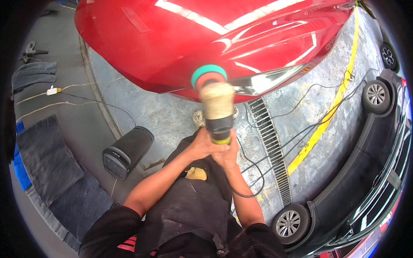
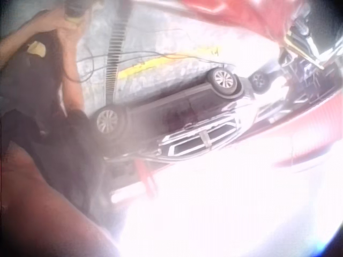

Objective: The person uses a rotary polisher with a foam pad to buff the hood of a red car. They move the tool in overlapping passes across the hood surface, maintaining steady pressure and coverage throughout the clip.

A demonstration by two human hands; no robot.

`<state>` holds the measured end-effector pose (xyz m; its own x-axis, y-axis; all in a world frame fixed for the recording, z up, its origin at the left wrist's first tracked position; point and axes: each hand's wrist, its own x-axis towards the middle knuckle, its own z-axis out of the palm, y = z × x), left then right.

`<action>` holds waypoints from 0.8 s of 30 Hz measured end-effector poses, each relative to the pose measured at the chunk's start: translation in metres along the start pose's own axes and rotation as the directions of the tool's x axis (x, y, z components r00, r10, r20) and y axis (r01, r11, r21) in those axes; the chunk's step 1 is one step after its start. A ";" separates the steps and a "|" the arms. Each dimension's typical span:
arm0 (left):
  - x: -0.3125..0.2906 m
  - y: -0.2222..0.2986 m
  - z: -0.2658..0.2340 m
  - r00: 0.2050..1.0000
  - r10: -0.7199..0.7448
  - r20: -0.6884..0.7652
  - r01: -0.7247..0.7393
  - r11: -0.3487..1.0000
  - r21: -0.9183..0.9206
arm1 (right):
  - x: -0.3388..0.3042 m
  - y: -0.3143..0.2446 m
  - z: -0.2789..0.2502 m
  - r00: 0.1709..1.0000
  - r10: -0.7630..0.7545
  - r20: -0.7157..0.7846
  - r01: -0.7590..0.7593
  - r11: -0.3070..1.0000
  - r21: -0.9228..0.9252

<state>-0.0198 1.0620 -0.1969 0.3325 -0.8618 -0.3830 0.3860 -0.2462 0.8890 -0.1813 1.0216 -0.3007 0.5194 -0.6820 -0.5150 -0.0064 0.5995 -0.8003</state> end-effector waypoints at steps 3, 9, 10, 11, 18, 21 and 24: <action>-0.006 0.012 -0.002 0.998 0.000 -0.056 0.003 0.999 0.044 | -0.014 -0.070 0.036 0.926 -0.310 0.217 0.376 0.691 -0.617; -0.032 -0.004 -0.025 0.990 -0.098 -0.104 0.078 0.981 -0.179 | -0.022 -0.094 0.076 0.903 -0.324 0.283 0.421 0.530 -0.737; -0.028 0.000 -0.020 0.990 -0.104 -0.101 0.085 0.982 -0.170 | -0.019 -0.096 0.077 0.905 -0.329 0.269 0.413 0.533 -0.739; -0.024 0.004 -0.013 0.989 -0.109 -0.098 0.093 0.983 -0.160 | -0.017 -0.102 0.073 0.903 -0.349 0.251 0.412 0.533 -0.739; 0.037 0.022 0.055 1.000 -0.024 -0.008 0.024 0.997 -0.076 | 0.000 -0.131 -0.001 0.937 -0.335 0.099 0.281 0.555 -0.783; 0.068 0.022 0.088 1.000 -0.018 0.021 0.019 0.998 -0.056 | 0.015 -0.172 -0.021 0.945 -0.322 0.063 0.277 0.678 -0.681; 0.101 0.054 0.133 1.000 -0.024 0.017 0.026 0.989 -0.149 | 0.034 -0.204 -0.058 0.922 -0.381 0.065 0.300 0.600 -0.742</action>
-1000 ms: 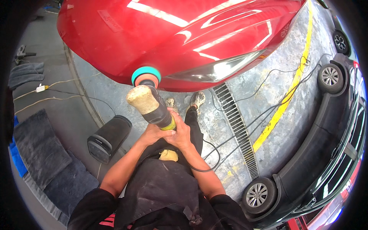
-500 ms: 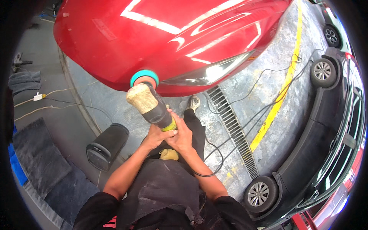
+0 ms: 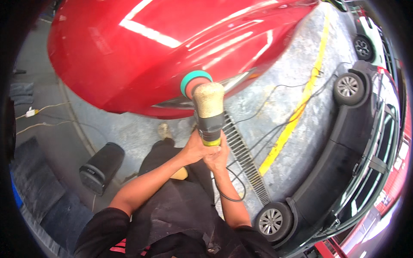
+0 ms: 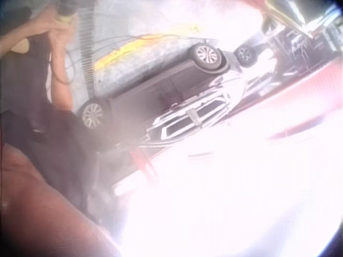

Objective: The person uses a rotary polisher with a foam pad to buff the hood of a red car. They move the tool in overlapping passes across the hood surface, maintaining steady pressure and coverage throughout the clip.

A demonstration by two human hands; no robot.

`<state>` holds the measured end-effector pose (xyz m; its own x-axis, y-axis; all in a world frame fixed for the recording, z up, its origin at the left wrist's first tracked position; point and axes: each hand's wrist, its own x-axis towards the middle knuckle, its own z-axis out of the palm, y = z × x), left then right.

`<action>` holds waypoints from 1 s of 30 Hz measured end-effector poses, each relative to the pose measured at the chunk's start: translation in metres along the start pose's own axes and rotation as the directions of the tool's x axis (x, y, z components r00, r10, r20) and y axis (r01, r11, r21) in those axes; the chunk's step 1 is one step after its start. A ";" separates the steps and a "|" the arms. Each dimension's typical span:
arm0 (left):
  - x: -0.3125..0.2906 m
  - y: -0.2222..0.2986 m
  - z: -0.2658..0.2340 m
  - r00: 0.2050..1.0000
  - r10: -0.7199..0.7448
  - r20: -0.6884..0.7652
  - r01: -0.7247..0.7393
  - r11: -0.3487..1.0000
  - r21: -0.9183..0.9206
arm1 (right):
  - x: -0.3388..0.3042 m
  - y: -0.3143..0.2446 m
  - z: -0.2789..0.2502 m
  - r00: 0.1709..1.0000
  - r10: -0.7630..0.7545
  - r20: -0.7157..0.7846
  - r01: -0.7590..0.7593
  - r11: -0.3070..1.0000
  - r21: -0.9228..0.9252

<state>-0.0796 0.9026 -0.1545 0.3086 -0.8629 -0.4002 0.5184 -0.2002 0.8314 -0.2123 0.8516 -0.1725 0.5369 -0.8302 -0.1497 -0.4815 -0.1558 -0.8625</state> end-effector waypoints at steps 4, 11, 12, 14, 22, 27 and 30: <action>0.046 0.004 0.049 0.998 0.056 -0.020 -0.054 0.996 0.065 | 0.041 -0.002 -0.051 1.000 -0.013 -0.024 0.013 1.000 -0.007; 0.065 0.013 0.069 0.996 0.073 -0.049 -0.065 0.987 0.150 | 0.061 0.005 -0.074 0.997 0.013 0.070 -0.019 0.996 0.091; 0.057 0.008 0.057 0.997 0.074 -0.017 -0.072 0.992 0.099 | 0.057 0.004 -0.071 0.994 0.002 0.105 -0.006 0.999 0.038; 0.045 0.009 0.054 0.998 0.052 -0.018 -0.052 0.999 0.009 | 0.054 0.002 -0.069 0.986 -0.023 0.165 0.030 0.999 -0.044; 0.107 0.027 0.106 0.994 0.102 -0.047 -0.092 0.980 0.178 | 0.101 0.003 -0.108 0.997 0.079 0.009 -0.079 0.973 0.219; 0.099 0.018 0.093 0.996 0.088 0.006 -0.088 0.988 0.128 | 0.087 0.014 -0.092 0.999 0.030 -0.034 -0.024 0.989 0.149; 0.073 0.010 0.069 0.997 0.080 0.020 -0.081 0.988 0.128 | 0.062 0.010 -0.069 0.998 0.039 -0.044 -0.035 0.997 0.075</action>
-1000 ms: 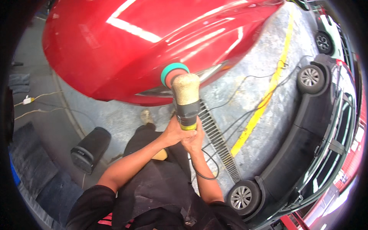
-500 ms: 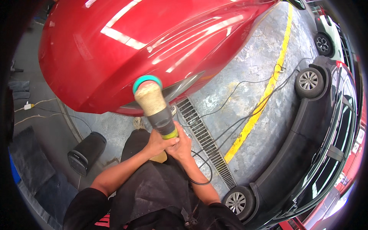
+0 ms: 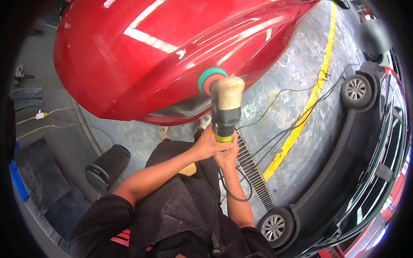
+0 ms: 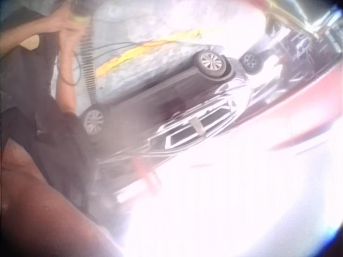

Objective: The person uses a rotary polisher with a foam pad to buff the hood of a red car. They move the tool in overlapping passes across the hood surface, maintaining steady pressure and coverage throughout the clip.

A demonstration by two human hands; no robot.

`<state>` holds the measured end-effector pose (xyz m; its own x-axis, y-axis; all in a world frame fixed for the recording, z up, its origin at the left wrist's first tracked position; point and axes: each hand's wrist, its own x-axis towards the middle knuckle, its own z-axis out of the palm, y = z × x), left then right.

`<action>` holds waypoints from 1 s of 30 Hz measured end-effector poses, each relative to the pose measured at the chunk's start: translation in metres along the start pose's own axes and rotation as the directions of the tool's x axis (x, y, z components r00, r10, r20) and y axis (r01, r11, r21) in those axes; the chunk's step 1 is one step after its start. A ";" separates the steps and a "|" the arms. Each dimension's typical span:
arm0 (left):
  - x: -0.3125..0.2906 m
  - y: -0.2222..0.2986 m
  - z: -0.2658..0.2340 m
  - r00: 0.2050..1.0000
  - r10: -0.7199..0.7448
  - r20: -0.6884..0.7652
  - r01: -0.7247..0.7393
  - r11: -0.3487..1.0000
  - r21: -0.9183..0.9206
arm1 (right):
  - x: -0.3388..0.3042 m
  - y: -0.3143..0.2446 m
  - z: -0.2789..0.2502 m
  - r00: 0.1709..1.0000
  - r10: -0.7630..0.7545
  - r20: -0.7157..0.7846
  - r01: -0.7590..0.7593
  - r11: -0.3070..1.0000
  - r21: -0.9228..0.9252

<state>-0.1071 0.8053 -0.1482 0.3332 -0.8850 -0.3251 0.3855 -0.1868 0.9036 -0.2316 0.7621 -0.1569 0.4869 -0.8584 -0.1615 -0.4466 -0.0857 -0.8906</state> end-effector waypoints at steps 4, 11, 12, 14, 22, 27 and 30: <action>-0.036 -0.009 -0.044 1.000 -0.018 0.024 0.017 0.998 0.054 | -0.036 -0.002 0.046 1.000 -0.016 -0.005 0.016 1.000 0.020; -0.093 -0.020 -0.116 0.999 0.002 0.042 -0.007 0.994 0.110 | -0.094 -0.013 0.123 0.998 -0.029 -0.049 0.027 0.999 -0.027; -0.099 -0.024 -0.125 0.999 0.016 0.029 -0.020 0.990 0.137 | -0.101 -0.013 0.133 0.998 -0.038 -0.048 0.038 0.999 -0.018; -0.110 -0.032 -0.147 0.997 -0.011 0.075 0.002 0.994 0.111 | -0.110 -0.018 0.153 0.997 -0.057 -0.055 0.057 0.998 0.002; -0.167 -0.030 -0.216 0.976 -0.150 0.155 0.115 0.971 0.212 | -0.161 0.005 0.218 0.994 -0.109 0.014 0.109 0.987 -0.115; -0.206 -0.043 -0.251 0.984 -0.168 0.056 0.170 0.985 -0.031 | -0.161 -0.018 0.249 0.939 -0.333 0.089 0.343 0.927 -0.153; -0.215 -0.028 -0.264 0.976 -0.217 0.032 0.219 0.975 -0.043 | -0.166 -0.023 0.267 0.933 -0.355 0.062 0.360 0.924 -0.132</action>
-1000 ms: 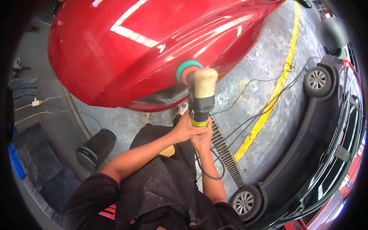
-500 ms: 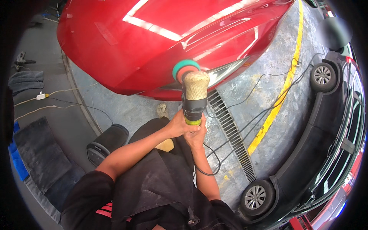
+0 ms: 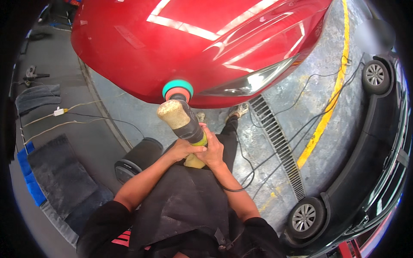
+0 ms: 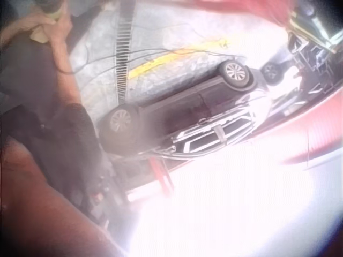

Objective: The person uses a rotary polisher with a foam pad to buff the hood of a red car. They move the tool in overlapping passes across the hood surface, maintaining steady pressure and coverage throughout the clip.

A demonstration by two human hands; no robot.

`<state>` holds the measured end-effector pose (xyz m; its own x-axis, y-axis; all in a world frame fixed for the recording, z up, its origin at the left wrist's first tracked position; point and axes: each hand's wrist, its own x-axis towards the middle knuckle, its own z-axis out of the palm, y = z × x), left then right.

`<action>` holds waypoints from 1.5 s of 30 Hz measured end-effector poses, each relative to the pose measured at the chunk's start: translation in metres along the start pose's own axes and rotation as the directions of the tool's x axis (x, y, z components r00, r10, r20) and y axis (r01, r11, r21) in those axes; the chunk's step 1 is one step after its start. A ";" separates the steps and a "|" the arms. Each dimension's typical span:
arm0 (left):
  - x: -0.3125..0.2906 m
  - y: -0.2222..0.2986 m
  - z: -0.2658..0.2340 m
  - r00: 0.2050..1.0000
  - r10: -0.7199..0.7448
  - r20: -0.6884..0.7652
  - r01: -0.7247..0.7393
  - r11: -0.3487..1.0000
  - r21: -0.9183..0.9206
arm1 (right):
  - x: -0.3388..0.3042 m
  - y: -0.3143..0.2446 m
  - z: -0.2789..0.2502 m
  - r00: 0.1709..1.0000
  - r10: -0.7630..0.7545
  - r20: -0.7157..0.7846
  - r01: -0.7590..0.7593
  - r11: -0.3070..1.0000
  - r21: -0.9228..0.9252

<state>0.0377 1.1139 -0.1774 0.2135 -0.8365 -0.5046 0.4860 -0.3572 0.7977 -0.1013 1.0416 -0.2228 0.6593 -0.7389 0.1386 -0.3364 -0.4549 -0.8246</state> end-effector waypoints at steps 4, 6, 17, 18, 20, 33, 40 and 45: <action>-0.009 0.009 -0.032 1.000 0.008 -0.001 -0.008 0.998 -0.067 | 0.012 -0.014 0.019 0.997 -0.073 0.041 0.073 0.997 -0.015; -0.007 0.007 -0.033 1.000 0.007 0.018 -0.006 0.999 -0.051 | 0.012 -0.012 0.020 0.995 -0.098 0.010 0.098 0.995 -0.023; -0.012 0.011 -0.032 0.998 -0.054 0.035 0.056 0.997 -0.046 | 0.012 -0.014 0.025 0.996 -0.089 -0.023 0.090 0.994 0.060; -0.019 0.016 -0.037 0.999 -0.034 -0.019 0.033 0.999 -0.037 | 0.011 -0.017 0.028 0.994 -0.097 0.041 0.095 0.995 0.039; -0.028 0.017 -0.046 0.996 -0.054 -0.066 0.047 0.993 -0.107 | 0.021 -0.025 0.034 0.984 -0.157 0.083 0.156 0.988 0.015; -0.015 -0.004 -0.007 1.000 0.005 -0.024 -0.005 1.000 -0.016 | -0.002 0.008 -0.001 0.989 -0.108 0.097 0.108 0.994 0.007; -0.009 0.009 0.006 0.997 0.002 -0.072 -0.005 0.999 -0.042 | 0.007 -0.007 -0.011 0.993 0.022 0.115 -0.030 0.997 0.069; -0.008 0.005 0.012 0.983 0.053 -0.178 -0.071 0.993 -0.094 | 0.028 -0.007 -0.024 0.977 -0.047 0.207 0.042 0.999 0.032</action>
<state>0.0278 1.1140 -0.1655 0.3863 -0.7672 -0.5120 0.5475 -0.2560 0.7967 -0.0964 1.0121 -0.1998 0.7993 -0.5978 0.0611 -0.2867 -0.4689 -0.8354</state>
